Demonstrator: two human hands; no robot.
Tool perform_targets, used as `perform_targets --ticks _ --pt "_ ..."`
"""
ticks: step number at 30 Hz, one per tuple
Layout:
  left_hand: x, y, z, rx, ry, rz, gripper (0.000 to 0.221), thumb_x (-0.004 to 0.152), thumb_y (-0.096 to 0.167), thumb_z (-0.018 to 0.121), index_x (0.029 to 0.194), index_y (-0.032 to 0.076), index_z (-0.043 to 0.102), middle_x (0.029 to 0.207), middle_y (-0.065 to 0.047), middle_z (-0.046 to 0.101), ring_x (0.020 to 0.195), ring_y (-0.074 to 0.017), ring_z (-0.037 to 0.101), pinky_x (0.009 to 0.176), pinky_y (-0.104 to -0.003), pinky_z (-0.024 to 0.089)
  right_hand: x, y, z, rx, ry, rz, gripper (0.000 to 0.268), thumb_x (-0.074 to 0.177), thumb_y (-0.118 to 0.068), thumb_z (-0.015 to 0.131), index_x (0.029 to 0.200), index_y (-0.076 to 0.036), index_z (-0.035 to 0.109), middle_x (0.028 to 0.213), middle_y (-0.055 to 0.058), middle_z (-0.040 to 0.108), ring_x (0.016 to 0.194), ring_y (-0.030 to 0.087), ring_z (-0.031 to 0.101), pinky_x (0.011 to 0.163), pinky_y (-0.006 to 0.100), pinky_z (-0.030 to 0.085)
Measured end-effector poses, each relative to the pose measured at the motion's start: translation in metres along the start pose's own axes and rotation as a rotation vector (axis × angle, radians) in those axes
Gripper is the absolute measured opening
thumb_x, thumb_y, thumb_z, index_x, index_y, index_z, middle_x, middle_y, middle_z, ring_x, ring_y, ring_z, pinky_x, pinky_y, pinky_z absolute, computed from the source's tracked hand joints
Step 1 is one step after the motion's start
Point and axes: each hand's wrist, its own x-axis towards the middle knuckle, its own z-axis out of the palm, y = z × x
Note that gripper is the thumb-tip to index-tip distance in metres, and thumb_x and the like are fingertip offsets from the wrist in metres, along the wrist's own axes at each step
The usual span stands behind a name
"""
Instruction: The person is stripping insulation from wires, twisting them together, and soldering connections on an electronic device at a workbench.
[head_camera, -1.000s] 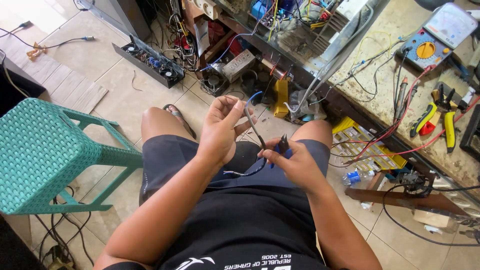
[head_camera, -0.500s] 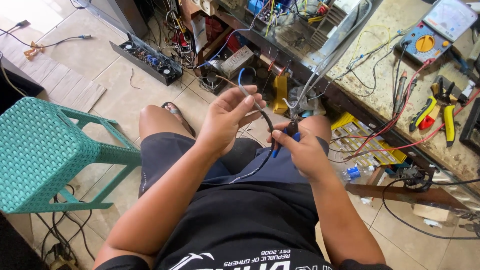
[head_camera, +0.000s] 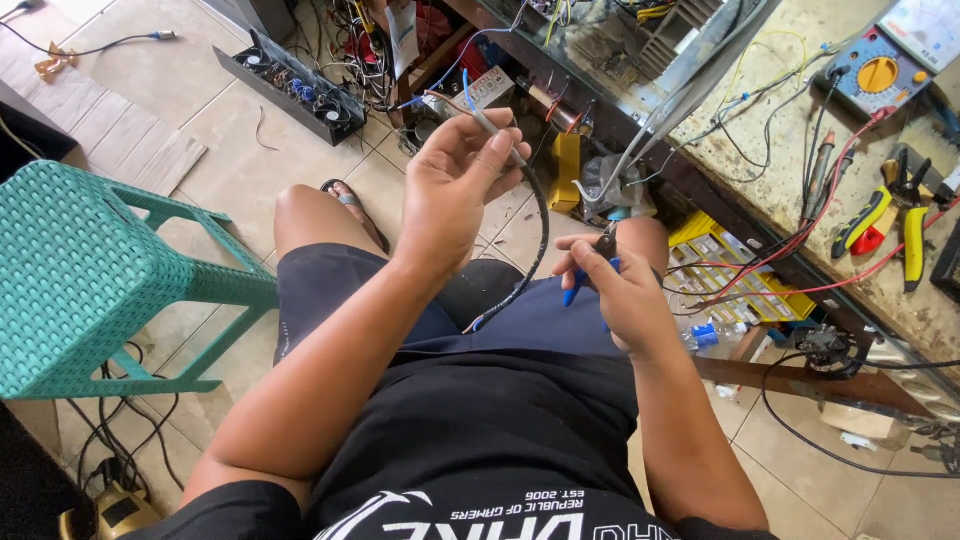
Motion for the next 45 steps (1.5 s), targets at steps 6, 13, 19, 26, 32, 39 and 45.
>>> perform_targets --ticks 6,13,19,26,32,39,45 --pt "0.003 0.020 -0.001 0.110 -0.061 -0.013 0.018 0.099 0.009 0.067 0.117 0.009 0.069 0.100 -0.007 0.075 0.098 -0.0136 0.072 0.088 -0.029 0.065 -0.007 -0.043 0.000 -0.260 0.040 0.303 0.041 0.104 -0.030 0.051 0.116 0.004 0.071 0.091 0.010 0.069 0.082 0.018 0.062 0.083 0.031 0.052" --pt "0.000 0.009 0.008 0.204 0.044 0.165 0.017 0.096 0.009 0.075 0.113 0.007 0.072 0.101 -0.006 0.075 0.091 -0.0123 0.075 0.080 -0.026 0.067 -0.029 0.001 0.011 -0.128 -0.024 0.187 0.021 0.092 -0.014 0.073 0.105 0.003 0.076 0.065 0.014 0.068 0.063 0.022 0.064 0.060 0.033 0.054" --pt "0.007 -0.007 -0.011 0.502 0.093 0.285 0.012 0.101 0.007 0.074 0.112 0.005 0.070 0.102 -0.011 0.074 0.088 -0.0158 0.072 0.076 -0.031 0.067 -0.036 0.025 0.021 -0.038 -0.019 0.291 0.051 0.073 -0.015 0.095 0.115 0.002 0.073 0.086 0.013 0.074 0.073 0.017 0.068 0.064 0.028 0.057" --pt "0.015 -0.007 -0.027 0.434 0.177 0.093 0.017 0.103 0.011 0.069 0.118 0.005 0.069 0.102 -0.008 0.071 0.086 -0.0134 0.071 0.079 -0.034 0.068 -0.035 0.028 -0.016 0.133 -0.177 0.321 0.031 0.078 0.001 0.084 0.105 0.008 0.071 0.075 0.019 0.074 0.068 0.021 0.072 0.063 0.031 0.060" --pt "0.029 -0.013 -0.031 0.344 0.103 -0.084 0.021 0.099 0.009 0.068 0.119 0.002 0.071 0.095 -0.012 0.072 0.083 -0.0186 0.075 0.079 -0.040 0.068 -0.025 -0.019 -0.040 -0.042 -0.400 0.296 0.013 0.083 0.005 0.078 0.096 0.004 0.073 0.076 0.016 0.074 0.068 0.020 0.071 0.064 0.032 0.059" --pt "0.063 0.037 0.018 0.376 -0.068 0.152 0.016 0.094 -0.001 0.076 0.110 0.000 0.075 0.083 -0.012 0.071 0.068 -0.0174 0.072 0.065 -0.033 0.069 -0.007 -0.158 -0.058 -0.646 -0.326 0.224 0.044 0.077 -0.029 0.087 0.117 -0.012 0.080 0.090 0.010 0.084 0.089 0.022 0.074 0.084 0.038 0.058" --pt "0.143 0.063 0.069 0.084 -0.012 0.249 0.016 0.099 0.006 0.072 0.114 -0.001 0.070 0.089 -0.007 0.066 0.078 -0.0140 0.073 0.074 -0.035 0.073 0.049 -0.185 -0.133 -0.588 0.264 0.284 0.038 0.102 -0.035 0.061 0.128 -0.010 0.074 0.092 0.016 0.071 0.097 0.032 0.064 0.081 0.050 0.056"
